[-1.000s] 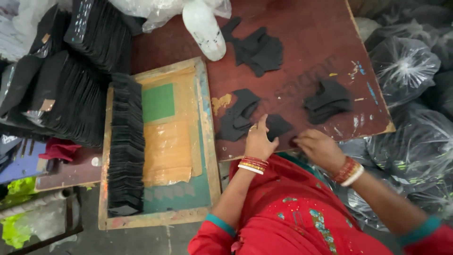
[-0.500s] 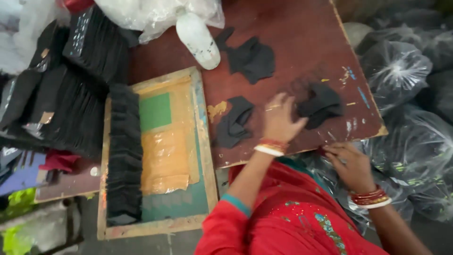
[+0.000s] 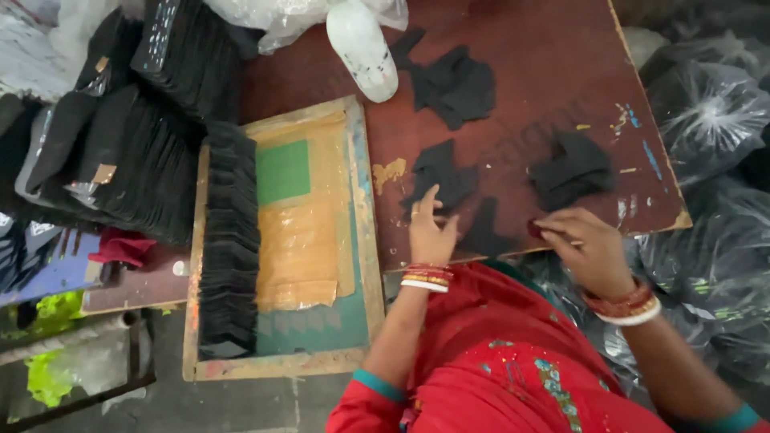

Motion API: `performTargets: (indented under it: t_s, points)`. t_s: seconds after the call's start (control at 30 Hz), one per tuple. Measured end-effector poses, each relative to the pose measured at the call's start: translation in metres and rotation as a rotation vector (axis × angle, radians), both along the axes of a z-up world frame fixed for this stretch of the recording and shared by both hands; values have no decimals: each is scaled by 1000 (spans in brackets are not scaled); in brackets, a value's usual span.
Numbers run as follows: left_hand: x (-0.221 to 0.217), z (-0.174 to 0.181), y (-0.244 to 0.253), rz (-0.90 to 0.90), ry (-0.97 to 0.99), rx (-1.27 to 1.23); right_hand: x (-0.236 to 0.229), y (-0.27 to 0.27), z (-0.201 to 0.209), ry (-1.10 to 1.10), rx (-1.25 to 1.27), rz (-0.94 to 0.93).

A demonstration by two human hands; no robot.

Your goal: The person folds black fabric items, likely socks or underwear, on a wooden table. They pick up items from a pile, fold them by hand, and place them into a wooden tray. The camera angle is unstable and frequently shifts, obscuring the view of the hands and workspace.

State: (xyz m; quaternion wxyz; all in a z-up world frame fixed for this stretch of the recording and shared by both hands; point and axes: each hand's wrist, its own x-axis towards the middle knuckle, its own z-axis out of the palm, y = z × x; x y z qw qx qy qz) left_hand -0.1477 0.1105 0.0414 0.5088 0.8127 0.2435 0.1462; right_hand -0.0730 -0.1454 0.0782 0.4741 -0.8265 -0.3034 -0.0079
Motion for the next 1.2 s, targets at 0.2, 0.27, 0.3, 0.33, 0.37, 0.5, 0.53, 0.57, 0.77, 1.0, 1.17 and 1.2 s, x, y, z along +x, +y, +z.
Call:
performTargets:
  t_s: [0.2, 0.27, 0.3, 0.33, 0.37, 0.5, 0.53, 0.57, 0.77, 1.0, 1.17, 1.2]
  points:
    - [24, -2, 28, -846, -396, 773, 3, -20, -15, 41, -68, -37]
    - [35, -7, 21, -1001, -366, 802, -1, -16, -15, 15, -42, -7]
    - [40, -2, 19, -945, -192, 756, -2, -13, -13, 37, -45, -16]
    - [44, 3, 17, -886, -19, 708, -3, -9, -10, 58, -48, -26]
    - [44, -7, 16, -889, -24, 709, -2, -8, -12, 56, -48, -30]
    - [34, -43, 3, -555, -105, 532, 7, 3, -16, 69, -67, -45]
    - [29, -52, -3, -437, -177, 485, 9, 7, -17, 89, -127, -65]
    - [26, -48, -7, -439, -173, 481, 11, 13, -23, 94, -130, -66]
    - [26, -51, -12, -272, -73, 319, 36, 59, -61, -233, -179, 141]
    - [31, -39, -6, -273, -16, 239, 33, 60, -69, -439, -254, 327]
    - [30, -26, -11, -319, -47, 295, 2, 11, -71, -399, -426, 313]
    - [30, -22, -11, -326, -94, 431, 0, -1, -64, -286, -315, 217]
